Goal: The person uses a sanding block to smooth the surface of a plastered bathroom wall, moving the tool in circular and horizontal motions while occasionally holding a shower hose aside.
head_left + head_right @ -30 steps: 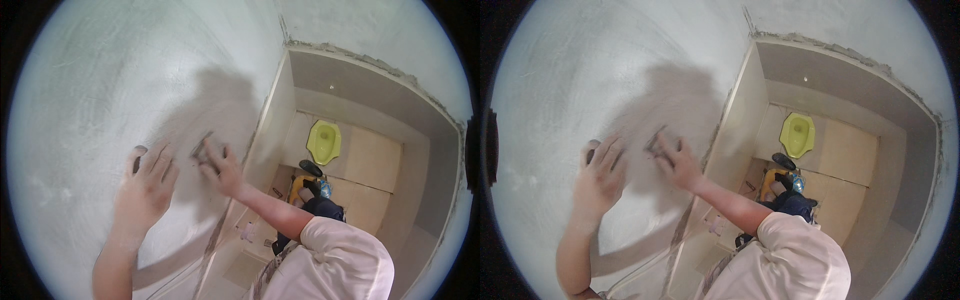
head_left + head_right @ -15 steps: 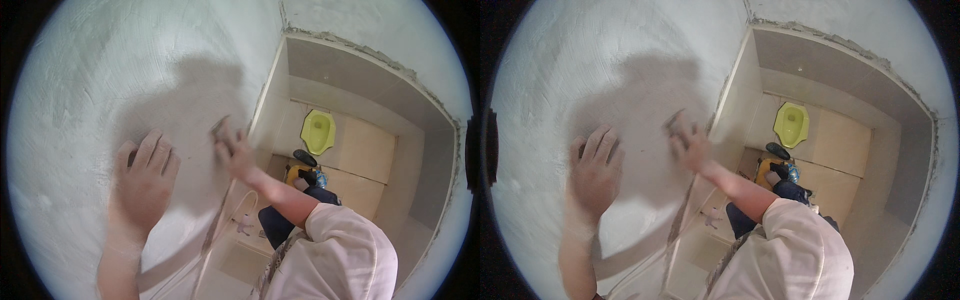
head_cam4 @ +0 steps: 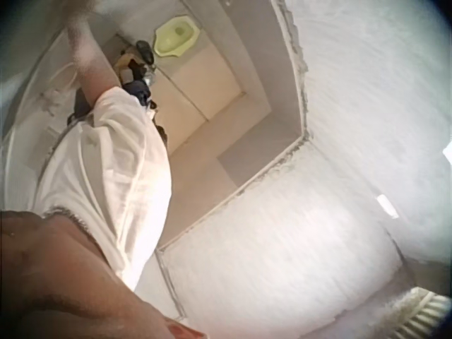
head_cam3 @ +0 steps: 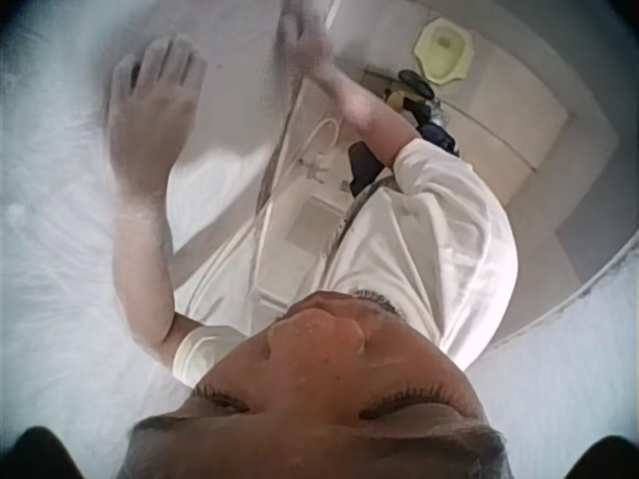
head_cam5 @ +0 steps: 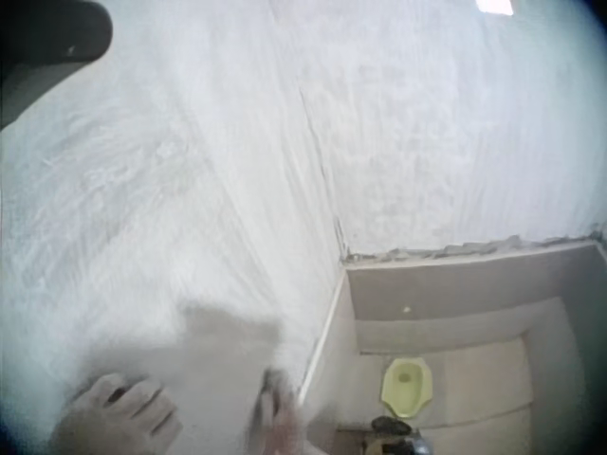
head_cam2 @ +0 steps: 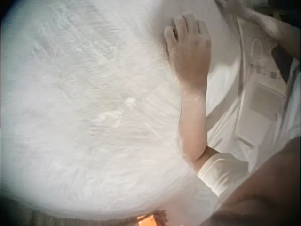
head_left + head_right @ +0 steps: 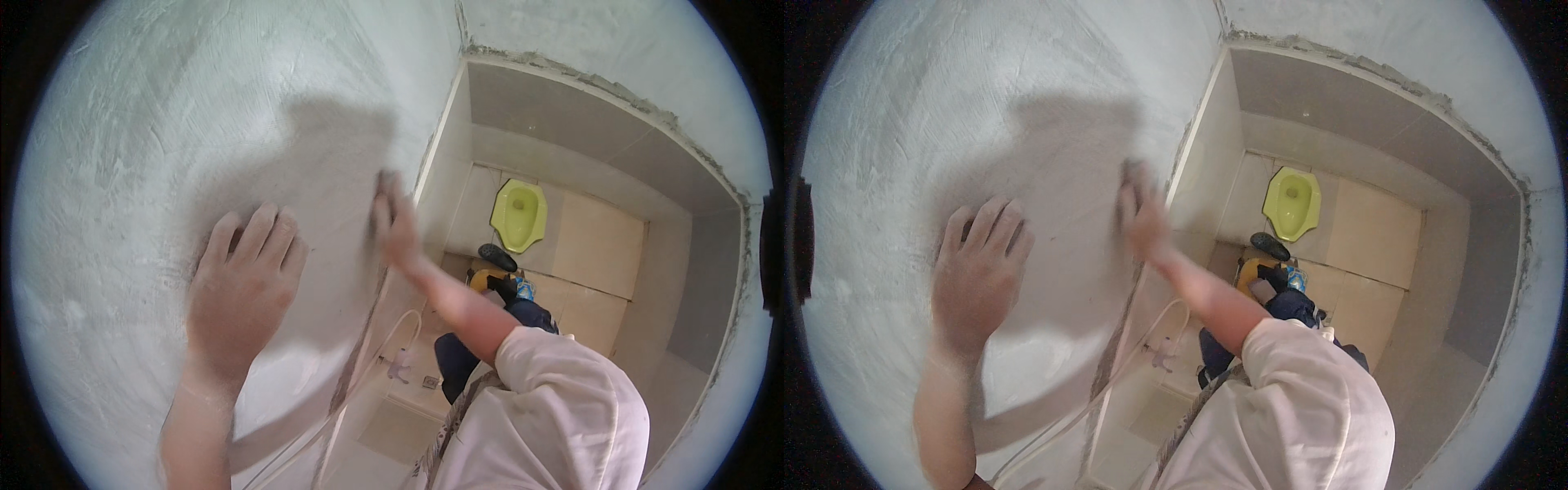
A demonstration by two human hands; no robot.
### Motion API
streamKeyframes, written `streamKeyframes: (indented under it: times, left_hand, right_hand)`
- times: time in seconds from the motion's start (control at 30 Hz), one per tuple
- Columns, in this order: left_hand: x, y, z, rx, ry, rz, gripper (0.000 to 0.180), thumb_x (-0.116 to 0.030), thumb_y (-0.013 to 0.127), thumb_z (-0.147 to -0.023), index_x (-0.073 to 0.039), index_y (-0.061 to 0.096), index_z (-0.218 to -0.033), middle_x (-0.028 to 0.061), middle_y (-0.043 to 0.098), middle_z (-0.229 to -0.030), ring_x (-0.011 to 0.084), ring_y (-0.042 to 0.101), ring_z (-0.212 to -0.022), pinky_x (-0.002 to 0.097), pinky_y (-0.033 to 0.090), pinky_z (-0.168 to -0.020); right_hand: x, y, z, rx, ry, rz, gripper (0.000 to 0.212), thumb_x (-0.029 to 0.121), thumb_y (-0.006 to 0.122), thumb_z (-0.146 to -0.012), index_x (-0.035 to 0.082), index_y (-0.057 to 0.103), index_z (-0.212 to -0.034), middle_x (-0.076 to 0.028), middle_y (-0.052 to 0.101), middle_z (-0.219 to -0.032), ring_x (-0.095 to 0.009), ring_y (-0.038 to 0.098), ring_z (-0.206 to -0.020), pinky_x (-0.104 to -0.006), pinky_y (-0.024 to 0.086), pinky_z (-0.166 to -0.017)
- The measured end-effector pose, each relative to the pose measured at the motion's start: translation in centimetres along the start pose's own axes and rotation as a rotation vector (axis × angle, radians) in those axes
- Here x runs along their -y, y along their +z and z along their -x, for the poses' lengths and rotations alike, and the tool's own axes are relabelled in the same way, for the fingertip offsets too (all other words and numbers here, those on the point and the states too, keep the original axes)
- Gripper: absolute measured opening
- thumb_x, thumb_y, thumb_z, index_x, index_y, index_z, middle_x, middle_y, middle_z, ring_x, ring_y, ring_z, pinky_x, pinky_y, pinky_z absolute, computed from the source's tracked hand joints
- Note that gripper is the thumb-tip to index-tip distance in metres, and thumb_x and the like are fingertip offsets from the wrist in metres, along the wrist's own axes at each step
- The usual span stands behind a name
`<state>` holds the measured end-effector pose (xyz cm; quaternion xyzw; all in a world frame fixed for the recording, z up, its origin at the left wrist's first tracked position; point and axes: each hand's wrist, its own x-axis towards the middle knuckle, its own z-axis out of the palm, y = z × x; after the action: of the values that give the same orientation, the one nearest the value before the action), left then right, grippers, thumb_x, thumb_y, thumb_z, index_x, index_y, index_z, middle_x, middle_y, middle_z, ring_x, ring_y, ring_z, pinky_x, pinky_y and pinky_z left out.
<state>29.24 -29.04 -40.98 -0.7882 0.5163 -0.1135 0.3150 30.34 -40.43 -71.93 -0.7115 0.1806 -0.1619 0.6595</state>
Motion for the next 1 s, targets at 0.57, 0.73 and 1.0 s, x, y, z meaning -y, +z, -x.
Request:
streamKeyframes:
  times: [0.57, 0.73, 1.0]
  left_hand:
    - [-0.2, 0.2, -0.8, 0.014, 0.04, -0.047, 0.019, -0.021, 0.065, -0.088, -0.011, 0.073, -0.102, 0.0021, 0.066, -0.119, 0.019, 0.056, -0.121, 0.0389, 0.045, -0.106]
    - [-0.4, 0.0, -0.4, 0.018, 0.027, -0.048, 0.016, -0.02, 0.065, -0.089, -0.012, 0.073, -0.101, 0.0019, 0.066, -0.119, 0.0191, 0.056, -0.121, 0.0389, 0.045, -0.106]
    - [-0.4, 0.5, -0.6, 0.001, 0.021, 0.036, 0.02, -0.015, 0.067, -0.087, -0.008, 0.073, -0.105, 0.007, 0.065, -0.121, 0.0243, 0.056, -0.125, 0.0421, 0.043, -0.11]
  right_hand:
    - [-1.5, -1.8, -5.5, -0.073, 0.423, -0.141, 0.059, 0.035, 0.052, -0.11, 0.005, 0.044, -0.16, -0.025, 0.063, -0.145, -0.04, 0.06, -0.136, -0.0414, 0.045, -0.113]
    - [0.0, 2.5, 5.4, -0.108, -0.022, -0.062, 0.061, 0.027, 0.054, -0.109, -0.007, 0.04, -0.158, -0.024, 0.055, -0.155, -0.035, 0.049, -0.148, -0.0392, 0.037, -0.121]
    - [-0.4, -2.0, -5.7, -0.115, 0.535, -0.049, 0.056, 0.044, 0.053, -0.108, -0.001, 0.067, -0.138, -0.022, 0.076, -0.122, -0.036, 0.07, -0.117, -0.045, 0.051, -0.099]
